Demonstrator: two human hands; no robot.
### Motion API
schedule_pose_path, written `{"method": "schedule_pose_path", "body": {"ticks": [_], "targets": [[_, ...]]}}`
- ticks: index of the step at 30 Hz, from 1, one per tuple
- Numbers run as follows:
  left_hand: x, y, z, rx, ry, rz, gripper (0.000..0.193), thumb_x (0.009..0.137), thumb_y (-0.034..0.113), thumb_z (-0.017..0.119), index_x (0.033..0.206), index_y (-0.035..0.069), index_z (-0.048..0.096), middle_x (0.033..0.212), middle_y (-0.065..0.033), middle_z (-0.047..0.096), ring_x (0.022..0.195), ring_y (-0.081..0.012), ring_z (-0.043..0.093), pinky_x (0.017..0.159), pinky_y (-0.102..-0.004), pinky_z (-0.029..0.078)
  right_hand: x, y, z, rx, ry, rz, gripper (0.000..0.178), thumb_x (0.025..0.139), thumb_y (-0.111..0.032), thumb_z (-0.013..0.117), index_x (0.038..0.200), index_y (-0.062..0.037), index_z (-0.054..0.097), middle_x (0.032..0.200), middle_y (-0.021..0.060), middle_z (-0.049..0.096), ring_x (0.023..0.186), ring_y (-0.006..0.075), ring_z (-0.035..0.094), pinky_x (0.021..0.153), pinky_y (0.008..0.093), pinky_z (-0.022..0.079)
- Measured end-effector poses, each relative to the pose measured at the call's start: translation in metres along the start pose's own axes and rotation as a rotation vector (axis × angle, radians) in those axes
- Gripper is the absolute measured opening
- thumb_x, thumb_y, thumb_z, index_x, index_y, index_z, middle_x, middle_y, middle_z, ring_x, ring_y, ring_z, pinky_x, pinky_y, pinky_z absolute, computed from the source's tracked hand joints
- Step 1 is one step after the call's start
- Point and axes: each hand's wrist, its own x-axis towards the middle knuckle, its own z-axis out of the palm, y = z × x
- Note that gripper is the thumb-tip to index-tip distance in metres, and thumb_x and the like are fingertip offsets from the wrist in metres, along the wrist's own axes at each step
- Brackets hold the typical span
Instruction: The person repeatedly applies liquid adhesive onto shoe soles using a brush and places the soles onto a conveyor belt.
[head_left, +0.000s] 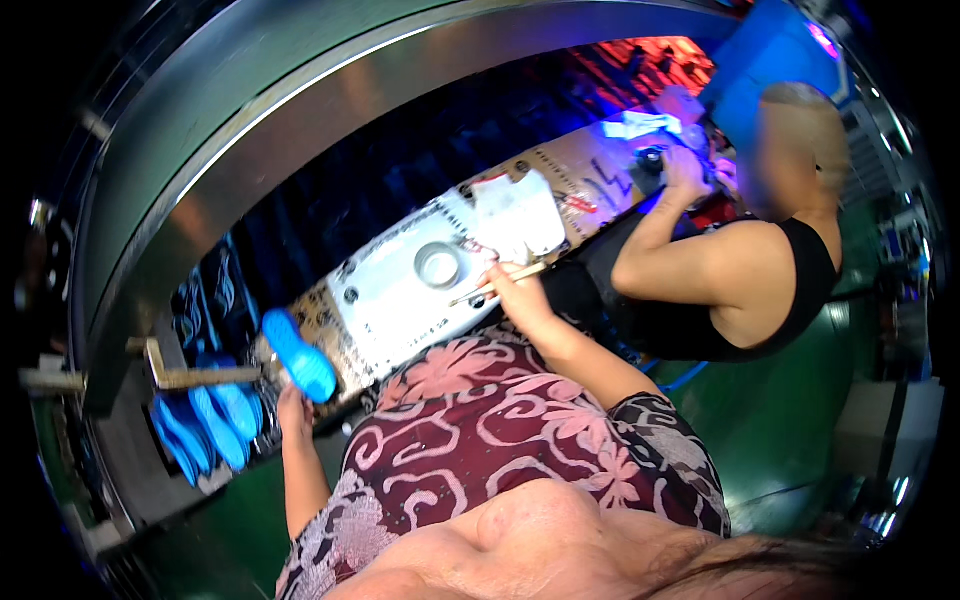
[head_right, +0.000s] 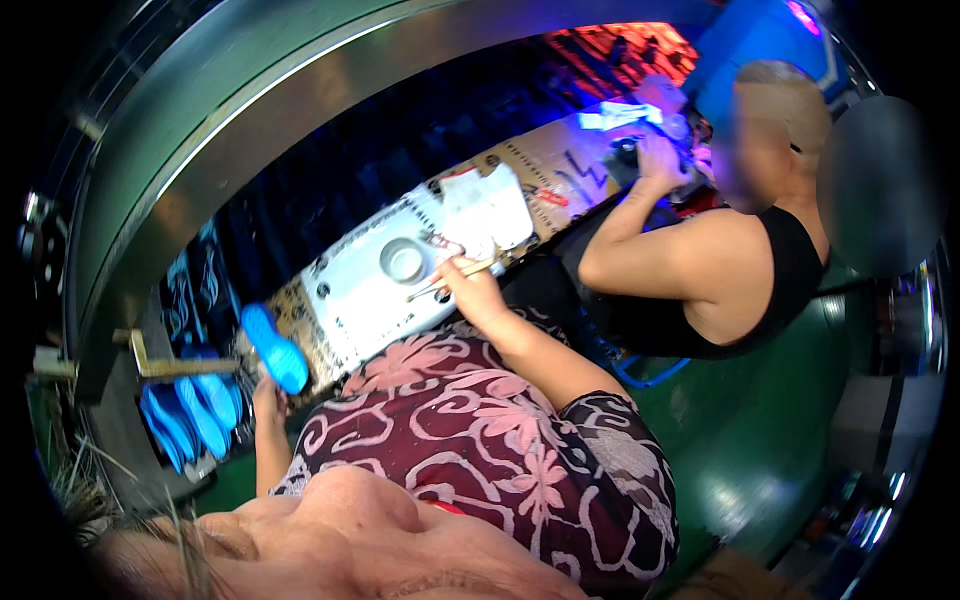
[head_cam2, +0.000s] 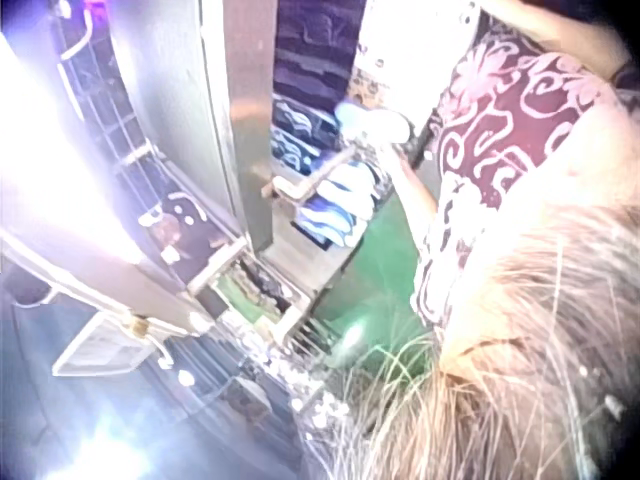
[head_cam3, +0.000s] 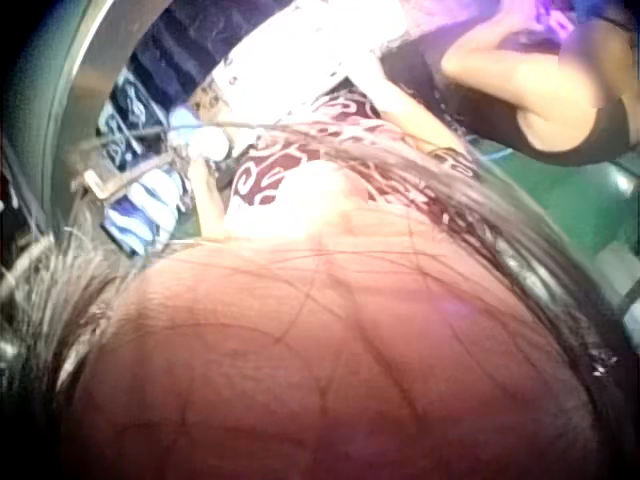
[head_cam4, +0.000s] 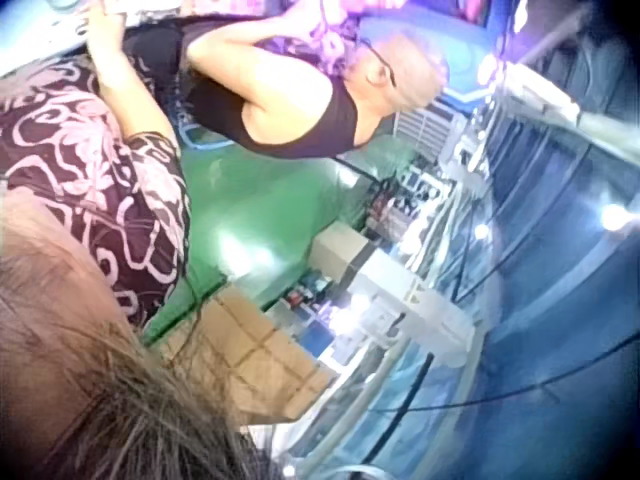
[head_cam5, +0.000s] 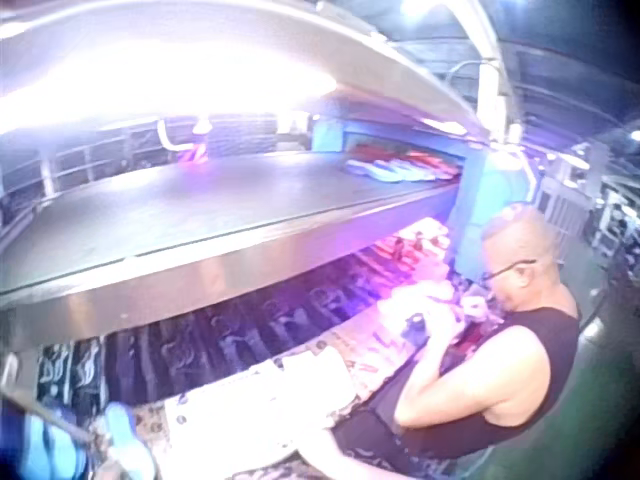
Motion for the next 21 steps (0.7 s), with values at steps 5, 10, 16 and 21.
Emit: {"method": "schedule_pose_path", "body": {"ticks": [5, 10, 16, 21], "targets": [[0.019, -0.017, 0.019, 0.279, 0.143, 0.277, 0.021, 0.081, 0.016, 0.052, 0.093, -0.001, 0.052, 0.06, -0.003, 0.054, 0.038, -0.012, 0.047, 0.036, -0.0243, 0.038, -0.001, 0.0, -0.002, 0.013, 0.009, -0.002, 0.029, 0.09, -0.022, 0.048, 0.073, -0.0003, 0.059, 0.068, 0.0036, 0.058, 0.058, 0.0072, 0.049, 0.056, 0.0196, 0.04], [-0.007, -0.02, 0.012, 0.942, 0.229, 0.411, 0.026, 0.075, 0.013, 0.054, 0.099, 0.005, 0.054, 0.07, -0.0107, 0.058, 0.058, -0.0254, 0.057, 0.055, -0.0361, 0.046, -0.001, -0.003, -0.005, -0.047, -0.021, 0.002, 0.032, 0.09, -0.024, 0.047, 0.072, -0.0008, 0.059, 0.066, 0.002, 0.056, 0.058, 0.007, 0.048, 0.056, 0.0197, 0.039], [-0.078, -0.029, 0.027, 0.437, 0.128, 0.169, 0.035, 0.077, 0.025, 0.062, 0.101, 0.003, 0.051, 0.068, -0.0044, 0.056, 0.058, -0.0166, 0.056, 0.051, -0.0285, 0.044, 0.0, -0.001, 0.0, -0.044, -0.039, 0.031, 0.032, 0.09, -0.023, 0.047, 0.073, 0.0, 0.06, 0.062, 0.0024, 0.055, 0.058, 0.0077, 0.047, 0.056, 0.0206, 0.038], [-0.081, 0.012, 0.042, -0.622, -0.508, -0.291, 0.027, 0.082, 0.023, 0.055, 0.102, 0.006, 0.048, 0.08, -0.0051, 0.057, 0.061, -0.0142, 0.054, 0.047, -0.0227, 0.041, 0.003, -0.015, 0.007, -0.065, -0.049, 0.031, 0.032, 0.09, -0.023, 0.047, 0.072, 0.0004, 0.06, 0.063, 0.0029, 0.055, 0.058, 0.0083, 0.047, 0.057, 0.0207, 0.038]]}}
